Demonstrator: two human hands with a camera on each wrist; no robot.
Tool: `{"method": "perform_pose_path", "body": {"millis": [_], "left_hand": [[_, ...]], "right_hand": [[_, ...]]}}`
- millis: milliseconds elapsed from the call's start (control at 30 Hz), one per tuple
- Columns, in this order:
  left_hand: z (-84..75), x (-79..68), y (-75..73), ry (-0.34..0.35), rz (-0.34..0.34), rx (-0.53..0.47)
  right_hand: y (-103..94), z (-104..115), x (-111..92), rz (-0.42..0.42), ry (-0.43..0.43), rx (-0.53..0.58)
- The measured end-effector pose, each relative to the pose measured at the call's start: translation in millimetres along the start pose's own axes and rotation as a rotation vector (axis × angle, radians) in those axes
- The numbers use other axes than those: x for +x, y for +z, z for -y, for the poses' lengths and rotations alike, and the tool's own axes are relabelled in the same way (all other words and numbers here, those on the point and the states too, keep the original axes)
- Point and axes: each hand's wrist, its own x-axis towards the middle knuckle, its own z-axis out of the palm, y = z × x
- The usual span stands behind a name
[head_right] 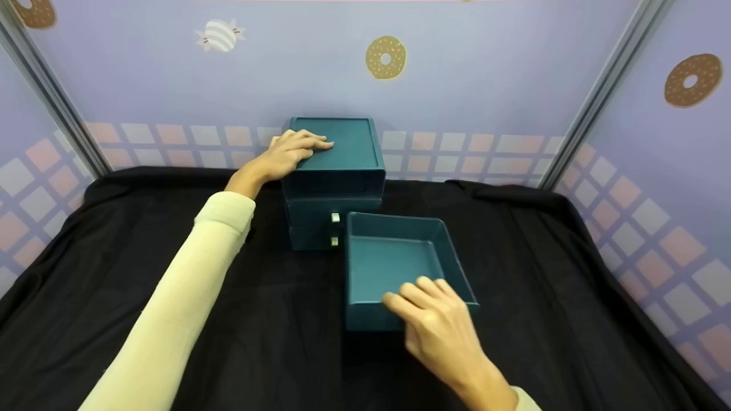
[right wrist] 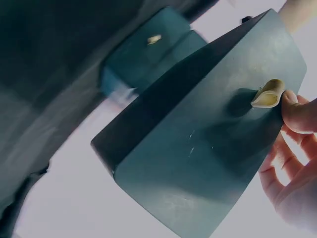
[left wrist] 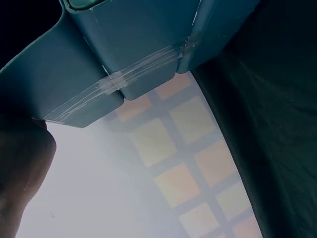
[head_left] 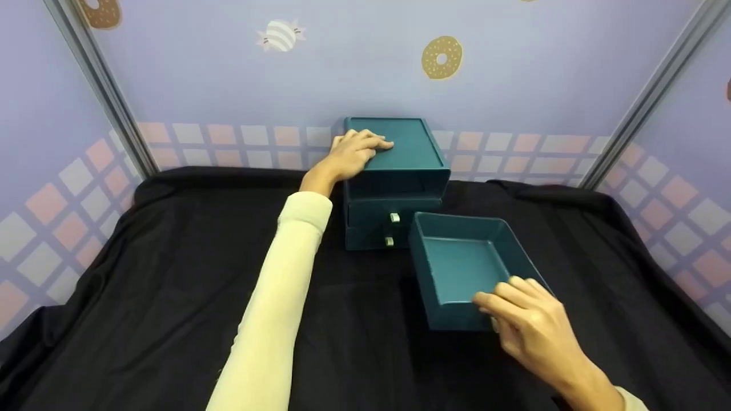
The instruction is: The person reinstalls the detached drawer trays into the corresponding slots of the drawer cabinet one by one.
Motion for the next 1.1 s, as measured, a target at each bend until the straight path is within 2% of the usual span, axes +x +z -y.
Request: {"method": "perform_pose_path", "body": {"millis": [133, 300, 667, 900, 1100], "left_hand": [[-0.5, 2.8, -2.4, 0.014, 0.012, 0.007], [0.2, 4.0, -4.1, 0.008, 0.048, 0.017], [-7.1, 3.2, -9.1, -0.010, 0.095, 0.027], [-5.8, 0.5, -5.1, -0.033, 0.097, 0.018], [-6.2, 3.0, -5.3, -0.041, 0.083, 0.025]], "right_hand": [[6.1, 9.1, 19.9, -0.017, -0.055, 0.035], [16.8, 15.0, 35.6, 0.023, -0.088, 0.049], [44.0, 11.2, 56.6, 0.078, -0.144, 0.009], [52.7, 10.6, 65.7, 0.104, -0.167, 0.003], [59.0, 1.8, 70.5, 0.110, -0.146, 0.002]]}}
